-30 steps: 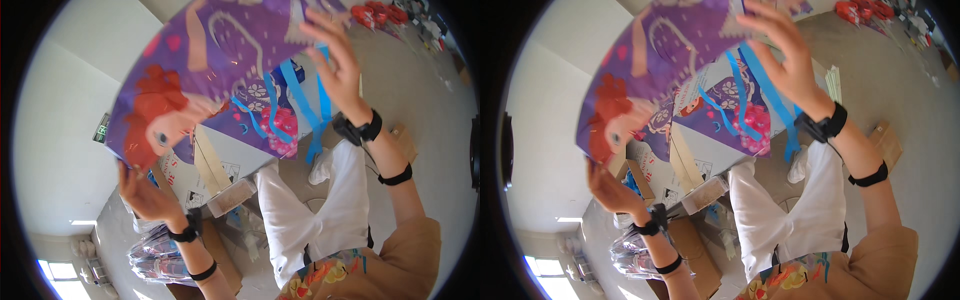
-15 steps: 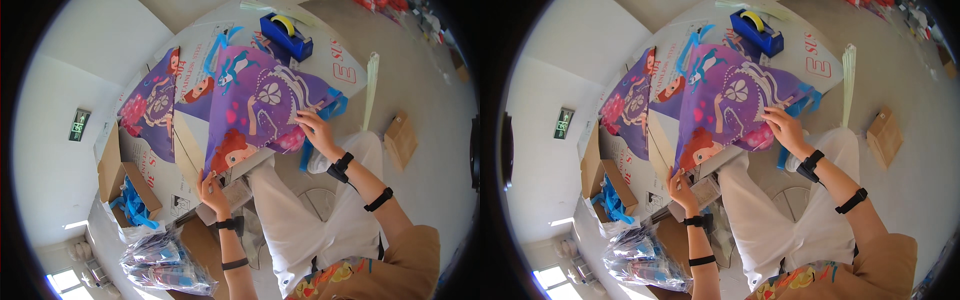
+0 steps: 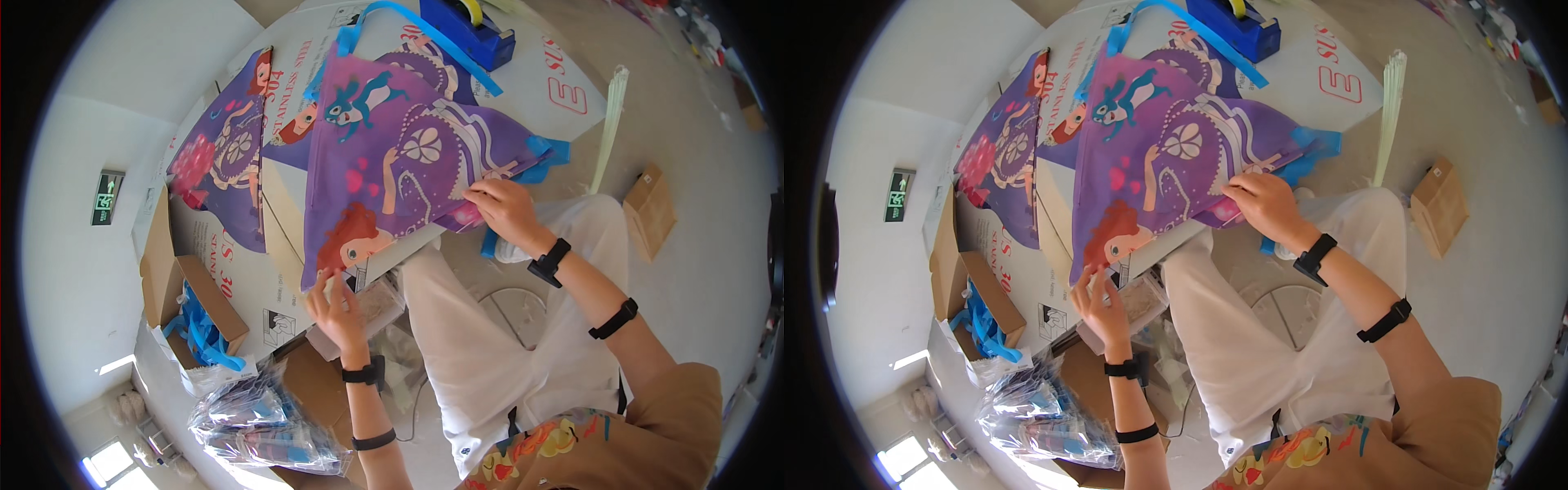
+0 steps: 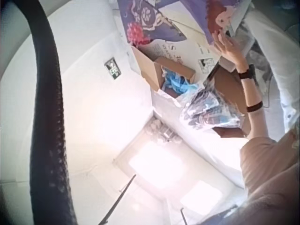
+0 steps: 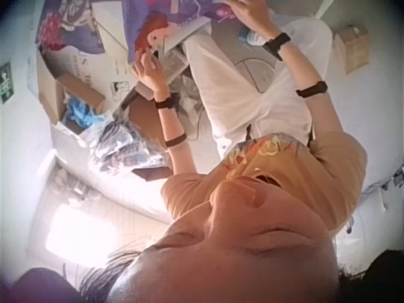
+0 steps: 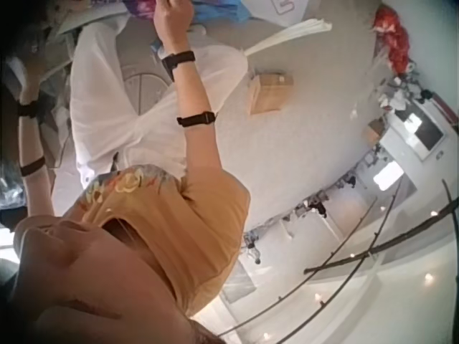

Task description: Assembling a character-themed kite by attaching plastic support sticks and adhesive ribbons.

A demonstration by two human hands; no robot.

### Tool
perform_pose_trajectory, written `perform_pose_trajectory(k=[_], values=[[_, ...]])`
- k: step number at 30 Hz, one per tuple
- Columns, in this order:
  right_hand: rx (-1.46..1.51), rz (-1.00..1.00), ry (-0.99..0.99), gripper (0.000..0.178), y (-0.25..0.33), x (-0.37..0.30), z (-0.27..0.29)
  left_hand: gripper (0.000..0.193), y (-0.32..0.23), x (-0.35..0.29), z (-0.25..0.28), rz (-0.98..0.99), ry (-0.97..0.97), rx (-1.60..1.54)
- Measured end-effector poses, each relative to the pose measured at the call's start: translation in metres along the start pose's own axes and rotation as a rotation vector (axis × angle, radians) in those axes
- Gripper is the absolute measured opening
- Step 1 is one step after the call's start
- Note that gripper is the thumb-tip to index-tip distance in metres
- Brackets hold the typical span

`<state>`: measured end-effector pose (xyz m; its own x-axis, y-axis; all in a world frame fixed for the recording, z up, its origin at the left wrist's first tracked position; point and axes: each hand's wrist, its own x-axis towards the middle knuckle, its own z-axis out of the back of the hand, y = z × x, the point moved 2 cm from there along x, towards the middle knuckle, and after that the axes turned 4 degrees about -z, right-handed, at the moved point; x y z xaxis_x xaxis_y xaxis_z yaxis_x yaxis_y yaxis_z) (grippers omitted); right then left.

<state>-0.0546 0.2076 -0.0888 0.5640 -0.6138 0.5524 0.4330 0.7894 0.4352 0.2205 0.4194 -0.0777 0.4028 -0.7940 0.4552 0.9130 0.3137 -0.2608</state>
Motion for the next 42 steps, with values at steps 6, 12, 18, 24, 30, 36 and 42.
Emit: perform_pose_trajectory(k=[6, 12, 18, 24, 30, 36, 42], values=[[0.036, -0.109, 0.042, 0.028, 0.004, -0.009, 0.004, 0.035, -0.029, 0.0, -0.018, -0.165, 0.097, -0.165], [-0.078, -0.103, 0.115, 0.027, 0.02, -0.008, 0.013, 0.036, -0.026, -0.008, -0.019, -0.134, 0.094, -0.262], [0.123, 0.03, 0.257, 0.041, 0.064, -0.002, -0.013, 0.037, -0.025, -0.012, -0.018, -0.156, 0.134, -0.279], [0.07, 0.037, 0.335, 0.042, 0.082, -0.006, -0.044, 0.049, -0.008, -0.016, -0.011, -0.157, 0.219, -0.197], [0.052, 0.047, 0.338, 0.041, 0.083, -0.006, -0.047, 0.073, 0.019, -0.031, -0.001, -0.056, 0.351, 0.126], [0.009, 0.045, 0.37, 0.045, 0.083, -0.009, -0.042, 0.068, 0.026, -0.032, -0.004, -0.075, 0.355, 0.137], [-0.139, 0.031, 0.326, 0.051, 0.08, -0.019, -0.043, 0.068, 0.02, -0.028, 0.001, -0.047, 0.373, 0.153]])
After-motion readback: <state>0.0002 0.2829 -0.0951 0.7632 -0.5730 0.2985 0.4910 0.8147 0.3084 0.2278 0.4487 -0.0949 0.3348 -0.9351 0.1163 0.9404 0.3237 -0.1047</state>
